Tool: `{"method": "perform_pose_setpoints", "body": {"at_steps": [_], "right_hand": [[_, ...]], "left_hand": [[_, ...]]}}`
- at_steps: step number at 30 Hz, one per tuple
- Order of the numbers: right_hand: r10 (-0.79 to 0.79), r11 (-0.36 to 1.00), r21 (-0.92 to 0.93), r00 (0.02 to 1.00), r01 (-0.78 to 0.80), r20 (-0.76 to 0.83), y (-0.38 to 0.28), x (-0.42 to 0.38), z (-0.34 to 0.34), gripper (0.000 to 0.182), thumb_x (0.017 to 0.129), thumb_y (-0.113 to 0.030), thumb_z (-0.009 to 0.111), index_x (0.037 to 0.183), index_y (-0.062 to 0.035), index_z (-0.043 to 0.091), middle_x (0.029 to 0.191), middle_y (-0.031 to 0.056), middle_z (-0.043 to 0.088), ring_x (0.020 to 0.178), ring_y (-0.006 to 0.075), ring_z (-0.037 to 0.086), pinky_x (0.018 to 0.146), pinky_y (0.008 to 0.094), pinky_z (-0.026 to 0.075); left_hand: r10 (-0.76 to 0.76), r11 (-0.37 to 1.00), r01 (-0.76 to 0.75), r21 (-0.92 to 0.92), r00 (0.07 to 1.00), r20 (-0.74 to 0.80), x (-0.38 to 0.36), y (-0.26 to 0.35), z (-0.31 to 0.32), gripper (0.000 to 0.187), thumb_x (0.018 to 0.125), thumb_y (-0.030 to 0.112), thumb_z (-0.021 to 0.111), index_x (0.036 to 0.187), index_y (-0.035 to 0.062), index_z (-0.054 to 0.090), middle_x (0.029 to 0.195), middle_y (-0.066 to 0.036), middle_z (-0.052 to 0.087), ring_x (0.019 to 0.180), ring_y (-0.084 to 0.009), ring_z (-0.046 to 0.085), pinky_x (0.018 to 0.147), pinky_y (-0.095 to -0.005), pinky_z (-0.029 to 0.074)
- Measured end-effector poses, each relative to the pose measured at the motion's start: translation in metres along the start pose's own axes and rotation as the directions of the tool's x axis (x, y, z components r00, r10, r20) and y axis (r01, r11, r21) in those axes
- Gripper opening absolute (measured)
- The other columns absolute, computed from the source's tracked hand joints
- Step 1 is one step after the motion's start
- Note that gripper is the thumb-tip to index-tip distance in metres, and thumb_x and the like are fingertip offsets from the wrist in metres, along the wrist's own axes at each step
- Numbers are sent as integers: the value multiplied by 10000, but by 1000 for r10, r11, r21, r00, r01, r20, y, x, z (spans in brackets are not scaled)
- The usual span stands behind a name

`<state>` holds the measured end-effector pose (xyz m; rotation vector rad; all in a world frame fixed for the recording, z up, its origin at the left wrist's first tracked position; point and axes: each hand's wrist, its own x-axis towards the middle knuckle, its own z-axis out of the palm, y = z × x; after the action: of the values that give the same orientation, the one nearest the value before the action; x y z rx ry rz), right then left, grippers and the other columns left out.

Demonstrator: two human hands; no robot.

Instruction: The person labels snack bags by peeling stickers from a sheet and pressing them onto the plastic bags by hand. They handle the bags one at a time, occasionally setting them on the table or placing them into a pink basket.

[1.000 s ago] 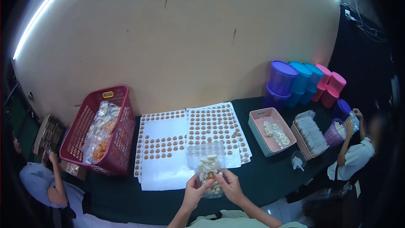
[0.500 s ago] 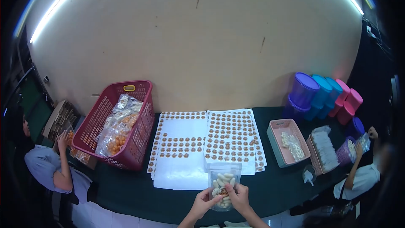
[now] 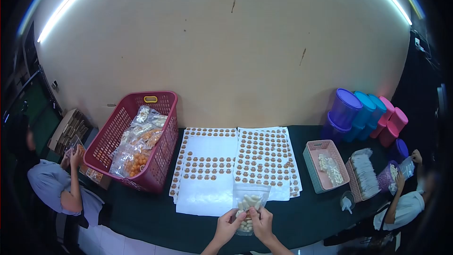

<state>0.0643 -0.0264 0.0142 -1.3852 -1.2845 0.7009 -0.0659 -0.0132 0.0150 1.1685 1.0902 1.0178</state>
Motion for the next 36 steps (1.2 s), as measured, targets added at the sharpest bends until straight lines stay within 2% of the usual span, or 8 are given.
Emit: {"method": "perform_pose_setpoints", "body": {"at_steps": [5,7,10,18,19,24,29,36], "right_hand": [[73,979,193,997,-71,-3,9,4,8,269,856,-233,539,858,36,564,692,58,591,609,61,504,522,236,412],[150,966,182,973,-182,176,2,7,1,271,822,-242,582,862,26,571,718,64,604,650,58,519,570,244,438],[124,990,29,956,-136,266,-15,10,3,286,797,-247,611,877,24,566,735,55,608,658,58,527,582,227,439],[8,999,39,936,-24,352,7,22,24,331,775,-268,622,894,32,549,658,87,559,558,106,488,524,262,413],[-3,995,93,936,-32,352,11,21,25,345,770,-279,626,894,33,546,641,94,547,541,119,480,513,273,409],[-18,995,95,968,-6,250,8,12,37,407,753,-330,646,904,37,554,678,127,583,583,132,550,538,280,438],[67,997,26,964,-76,256,17,13,35,402,772,-339,629,900,32,545,661,127,572,564,139,545,525,284,432],[78,996,-12,866,-83,495,16,16,32,386,821,-312,574,996,9,452,813,152,539,678,160,533,624,291,430]], "left_hand": [[12,993,-15,-118,1000,-29,6,-6,-2,336,817,244,614,969,-52,572,632,43,487,558,-6,401,469,-156,326],[0,990,-6,-138,999,-45,8,-13,-9,316,823,235,606,961,-48,572,660,31,513,578,-10,424,492,-157,349],[17,993,-25,-116,998,-69,7,-9,-19,282,839,222,583,948,-38,573,726,5,557,636,-21,469,551,-166,392],[-73,971,37,-237,987,-144,20,-4,-40,278,891,218,492,1010,-26,555,869,-33,589,770,-54,518,679,-190,426],[15,970,-46,-238,991,-132,27,-4,-47,274,889,200,490,1029,-28,550,892,-46,596,795,-74,537,721,-203,439],[126,973,-155,-169,977,-175,41,2,-52,246,899,206,462,960,-10,562,920,-88,604,831,-121,576,683,-263,490],[51,952,-145,-271,944,-325,36,-5,-36,200,897,198,466,878,23,560,864,-50,592,785,-102,559,635,-244,477],[83,941,-216,-261,894,-440,40,-8,-44,195,902,205,461,811,49,533,768,5,545,677,-65,498,599,-209,417]]}}
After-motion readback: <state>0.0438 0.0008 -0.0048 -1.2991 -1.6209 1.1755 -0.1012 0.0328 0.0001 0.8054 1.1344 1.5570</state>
